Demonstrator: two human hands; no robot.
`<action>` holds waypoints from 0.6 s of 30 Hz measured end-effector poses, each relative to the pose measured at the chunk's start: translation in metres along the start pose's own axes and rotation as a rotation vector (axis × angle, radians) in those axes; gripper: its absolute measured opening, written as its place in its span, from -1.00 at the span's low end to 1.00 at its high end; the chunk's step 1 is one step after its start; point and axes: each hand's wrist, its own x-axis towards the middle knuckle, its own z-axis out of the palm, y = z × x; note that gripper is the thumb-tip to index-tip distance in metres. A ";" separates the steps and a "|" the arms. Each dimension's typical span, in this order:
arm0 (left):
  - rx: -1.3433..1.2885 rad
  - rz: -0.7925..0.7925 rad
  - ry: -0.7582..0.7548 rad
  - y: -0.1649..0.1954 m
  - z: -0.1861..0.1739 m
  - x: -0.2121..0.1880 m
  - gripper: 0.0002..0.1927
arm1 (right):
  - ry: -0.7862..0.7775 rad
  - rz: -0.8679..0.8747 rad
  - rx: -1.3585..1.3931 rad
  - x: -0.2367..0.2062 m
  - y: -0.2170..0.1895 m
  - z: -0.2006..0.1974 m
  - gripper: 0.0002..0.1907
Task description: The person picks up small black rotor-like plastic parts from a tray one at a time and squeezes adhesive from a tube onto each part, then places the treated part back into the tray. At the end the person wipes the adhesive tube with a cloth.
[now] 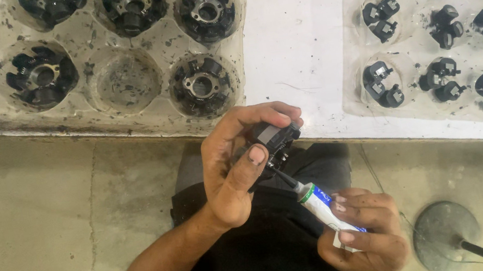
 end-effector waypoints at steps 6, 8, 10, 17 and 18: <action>-0.155 0.001 0.045 -0.009 -0.001 -0.002 -0.59 | 0.003 0.003 0.012 0.001 0.000 -0.002 -0.58; -0.303 -0.012 0.098 -0.014 0.002 -0.001 -0.57 | -0.056 0.007 0.009 0.003 -0.001 -0.005 -0.58; -0.461 -0.050 0.176 -0.015 0.005 -0.001 -0.55 | -0.064 0.019 0.004 0.005 -0.003 -0.006 -0.57; -0.778 -0.297 0.457 -0.012 0.022 -0.012 -0.52 | 0.166 0.043 -0.007 0.006 -0.003 0.013 -0.48; -0.800 -0.333 0.488 -0.011 0.023 -0.014 -0.53 | 0.208 0.042 -0.013 0.005 -0.002 0.015 -0.47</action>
